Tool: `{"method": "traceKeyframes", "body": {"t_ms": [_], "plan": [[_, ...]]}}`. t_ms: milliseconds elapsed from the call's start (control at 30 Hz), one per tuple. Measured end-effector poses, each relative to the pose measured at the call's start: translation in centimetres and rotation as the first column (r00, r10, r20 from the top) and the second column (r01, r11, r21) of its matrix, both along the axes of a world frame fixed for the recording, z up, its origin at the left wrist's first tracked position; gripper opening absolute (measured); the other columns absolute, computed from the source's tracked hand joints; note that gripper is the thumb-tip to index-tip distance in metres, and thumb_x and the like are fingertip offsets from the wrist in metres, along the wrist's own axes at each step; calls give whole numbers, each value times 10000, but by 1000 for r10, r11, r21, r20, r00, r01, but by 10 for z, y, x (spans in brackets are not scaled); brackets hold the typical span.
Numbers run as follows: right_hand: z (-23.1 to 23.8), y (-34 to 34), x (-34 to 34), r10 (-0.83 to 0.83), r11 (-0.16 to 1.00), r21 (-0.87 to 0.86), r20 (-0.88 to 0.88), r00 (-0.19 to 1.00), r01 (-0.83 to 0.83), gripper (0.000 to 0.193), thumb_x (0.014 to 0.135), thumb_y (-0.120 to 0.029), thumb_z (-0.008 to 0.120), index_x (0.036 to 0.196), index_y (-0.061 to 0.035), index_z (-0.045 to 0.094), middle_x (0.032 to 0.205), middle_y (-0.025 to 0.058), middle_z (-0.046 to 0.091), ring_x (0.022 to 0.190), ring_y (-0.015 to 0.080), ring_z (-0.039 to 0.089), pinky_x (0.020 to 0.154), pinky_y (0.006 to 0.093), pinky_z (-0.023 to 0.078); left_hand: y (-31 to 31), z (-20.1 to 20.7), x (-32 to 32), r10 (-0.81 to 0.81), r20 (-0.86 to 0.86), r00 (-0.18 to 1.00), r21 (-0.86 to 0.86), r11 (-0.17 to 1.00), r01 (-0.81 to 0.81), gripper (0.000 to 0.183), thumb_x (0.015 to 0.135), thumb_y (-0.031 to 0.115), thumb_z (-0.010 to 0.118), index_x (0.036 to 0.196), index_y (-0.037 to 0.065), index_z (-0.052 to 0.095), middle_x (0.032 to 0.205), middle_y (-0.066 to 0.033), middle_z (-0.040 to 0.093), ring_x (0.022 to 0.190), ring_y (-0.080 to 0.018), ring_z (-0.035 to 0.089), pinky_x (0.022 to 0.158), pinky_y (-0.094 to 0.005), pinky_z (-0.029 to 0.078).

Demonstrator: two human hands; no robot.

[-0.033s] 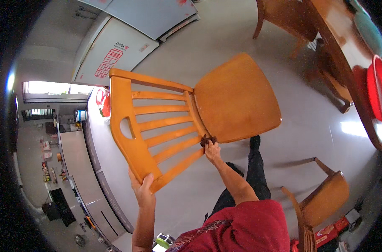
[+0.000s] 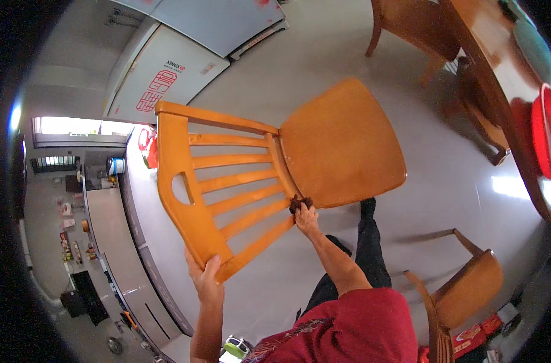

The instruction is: The person wipes a round wooden dining table with a dark cloth, moving food items and food covers aside. Then the person wipes a wooden chair, including the seat, backrest, and legs, using the same cloth.

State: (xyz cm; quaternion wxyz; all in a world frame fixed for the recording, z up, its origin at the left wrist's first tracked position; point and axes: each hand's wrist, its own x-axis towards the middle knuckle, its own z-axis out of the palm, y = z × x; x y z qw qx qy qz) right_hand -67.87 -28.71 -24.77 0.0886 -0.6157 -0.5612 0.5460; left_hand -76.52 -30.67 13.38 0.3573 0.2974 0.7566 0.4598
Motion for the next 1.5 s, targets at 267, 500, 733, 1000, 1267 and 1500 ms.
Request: {"method": "traceKeyframes", "body": {"t_ms": [267,500,733,1000,1267,1500], "plan": [[-19,58,-1,102,916,-399,111,989,-50,477,920,-272,455,1341,-50,421,1239,255,443,1123,455,461,963,502,379,7,5,7,-28,-89,996,-118,993,18,744,766,-19,490,1452,38,209,1298,-135,451,1151,-246,482,989,-373,387],[26,214,-29,74,943,332,-196,978,-5,376,901,-103,441,1268,-21,460,1246,280,441,1136,456,428,965,463,396,1,1,4,146,35,989,-96,985,-142,737,753,10,511,1434,36,231,1285,-117,468,1156,-230,478,997,-362,380],[3,222,-61,-168,889,358,-325,931,285,616,862,-2,463,1437,-92,263,1358,275,360,1133,454,403,992,488,350,-9,-6,-2,204,-26,979,-127,970,-205,775,748,93,598,1444,46,259,1312,-133,467,1151,-274,515,964,-428,446],[-15,108,-30,306,826,431,201,930,-365,645,782,-106,585,1345,104,348,1306,270,409,1165,435,396,933,489,373,4,1,7,142,72,987,-70,988,-137,650,793,17,488,1410,23,284,1236,-122,499,1110,-222,509,955,-346,419],[30,31,-1,234,881,430,-29,972,-199,306,710,-127,598,957,52,583,947,231,616,925,406,575,781,545,432,-5,-6,-1,27,108,994,50,998,-32,558,861,34,469,1395,21,309,1216,-92,493,1065,-193,497,936,-334,416],[106,-9,-10,237,708,705,-289,927,39,318,785,-41,539,1102,-50,565,1017,199,564,920,386,528,804,476,413,2,-20,-3,-98,74,992,120,989,89,578,851,68,506,1400,44,325,1198,-98,528,1055,-232,533,902,-388,459]]}}
